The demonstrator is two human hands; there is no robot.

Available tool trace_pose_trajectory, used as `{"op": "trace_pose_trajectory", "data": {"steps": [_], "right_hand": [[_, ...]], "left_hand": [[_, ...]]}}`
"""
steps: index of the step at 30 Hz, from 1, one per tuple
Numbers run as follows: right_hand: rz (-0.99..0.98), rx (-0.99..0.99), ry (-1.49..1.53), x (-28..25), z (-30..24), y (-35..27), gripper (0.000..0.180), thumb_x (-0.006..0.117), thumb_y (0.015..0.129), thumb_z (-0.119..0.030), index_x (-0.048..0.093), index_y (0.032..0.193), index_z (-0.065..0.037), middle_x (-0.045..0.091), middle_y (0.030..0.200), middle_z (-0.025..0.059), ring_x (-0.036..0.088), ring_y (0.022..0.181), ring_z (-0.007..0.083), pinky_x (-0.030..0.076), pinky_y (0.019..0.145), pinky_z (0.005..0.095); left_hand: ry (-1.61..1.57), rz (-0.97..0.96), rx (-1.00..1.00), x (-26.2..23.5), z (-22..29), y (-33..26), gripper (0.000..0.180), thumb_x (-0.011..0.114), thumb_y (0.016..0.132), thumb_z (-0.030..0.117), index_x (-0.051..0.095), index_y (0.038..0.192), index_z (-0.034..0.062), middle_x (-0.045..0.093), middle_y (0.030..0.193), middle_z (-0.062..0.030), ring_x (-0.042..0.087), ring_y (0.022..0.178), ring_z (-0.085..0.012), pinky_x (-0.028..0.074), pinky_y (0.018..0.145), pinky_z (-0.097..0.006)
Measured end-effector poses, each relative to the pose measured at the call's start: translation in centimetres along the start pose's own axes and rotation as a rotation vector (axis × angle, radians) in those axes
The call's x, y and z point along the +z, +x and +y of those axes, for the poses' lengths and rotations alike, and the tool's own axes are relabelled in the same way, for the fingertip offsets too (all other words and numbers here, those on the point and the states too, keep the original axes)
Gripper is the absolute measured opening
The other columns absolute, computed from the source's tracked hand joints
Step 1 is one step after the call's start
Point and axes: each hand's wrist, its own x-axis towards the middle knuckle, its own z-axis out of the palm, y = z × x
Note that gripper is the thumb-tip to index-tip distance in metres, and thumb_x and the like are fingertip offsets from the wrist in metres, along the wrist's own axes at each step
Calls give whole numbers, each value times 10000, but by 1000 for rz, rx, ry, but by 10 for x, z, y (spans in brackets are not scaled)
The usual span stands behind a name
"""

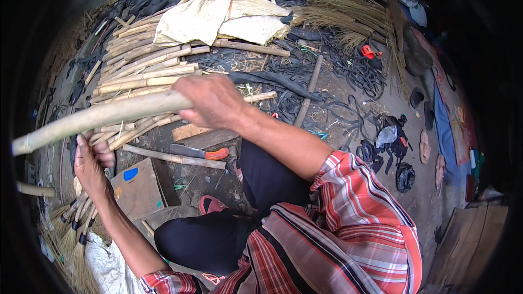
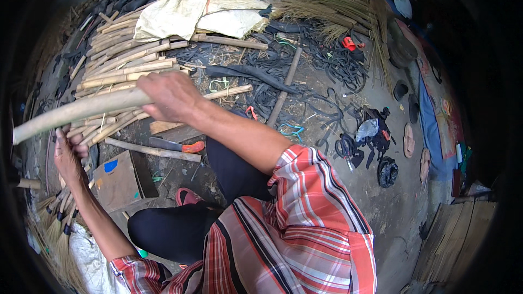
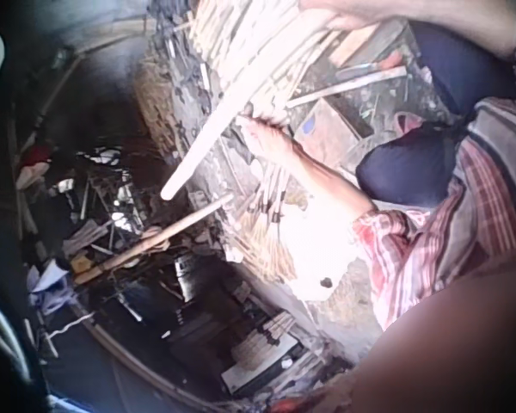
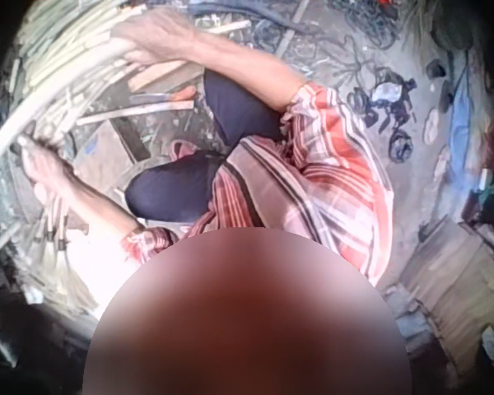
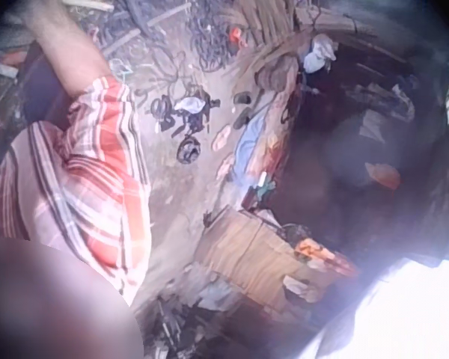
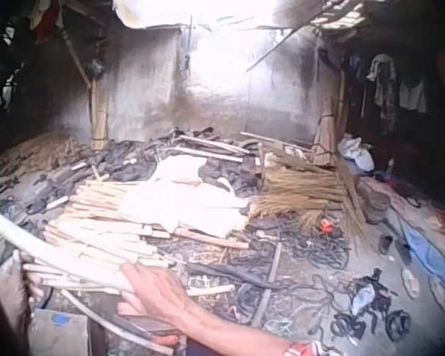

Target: The person sits on the floor and uses a knife to sharpen the ends of bamboo sticks. They pick up sticks from a pile, hold them, and scrape the knife along the ends to create a point, then place the sticks back down.

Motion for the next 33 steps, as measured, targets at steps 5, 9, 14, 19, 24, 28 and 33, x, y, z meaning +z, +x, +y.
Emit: {"op": "trace_pose_trajectory", "data": {"steps": [5, 9, 14, 19, 24, 28, 33], "right_hand": [[132, 472, -80, -54, 95, -110, 321, 780, 833, -279, 664, 1052, -74, 726, 915, 137, 721, 796, 314, 559, 705, 414], [196, 1071, -22, -55, 139, -247, 385, 767, 868, -362, 673, 1045, -34, 724, 859, 178, 725, 817, 323, 543, 749, 416], [350, 1594, -146, -37, 160, -397, 472, 757, 850, -425, 681, 1064, -11, 726, 914, 227, 723, 890, 363, 542, 794, 439], [362, 1830, -289, -38, 175, -474, 468, 738, 853, -419, 668, 1086, -19, 722, 1010, 256, 697, 988, 431, 535, 873, 479], [332, 1803, -381, -56, 229, -495, 501, 747, 849, -387, 629, 1158, -11, 693, 1067, 280, 668, 1043, 441, 521, 919, 484], [329, 1601, -458, -57, 268, -491, 561, 749, 844, -287, 546, 1276, 9, 552, 1238, 305, 556, 1168, 478, 478, 996, 502], [185, 1390, -477, -24, 286, -435, 500, 679, 894, -231, 545, 1316, 1, 559, 1262, 281, 569, 1165, 467, 475, 1002, 524]], "left_hand": [[185, -65, 191, 35, -90, 31, 461, 514, 1083, 425, 564, 780, 82, 451, 620, 56, 341, 576, -35, 260, 525, -221], [390, -54, 142, 37, -172, 23, 325, 563, 1062, 364, 633, 947, 69, 439, 651, 71, 360, 590, -35, 276, 532, -214], [239, -182, -316, 26, -205, 10, 315, 626, 1022, 398, 674, 1064, 90, 450, 644, 59, 391, 510, -46, 310, 467, -229], [167, -130, -426, 37, -213, 13, 321, 634, 1015, 410, 651, 1091, 99, 482, 697, 54, 438, 550, -46, 348, 486, -213], [220, -122, -450, 37, -220, 15, 318, 634, 1014, 415, 644, 1107, 111, 526, 754, 49, 481, 585, -47, 390, 507, -206], [200, -106, -484, 28, -226, 14, 320, 633, 1015, 422, 648, 1095, 113, 563, 790, 38, 510, 595, -51, 412, 518, -206], [208, -56, -459, 21, -200, 16, 335, 623, 1023, 413, 657, 1149, 105, 594, 839, 29, 545, 635, -53, 438, 551, -207]]}}
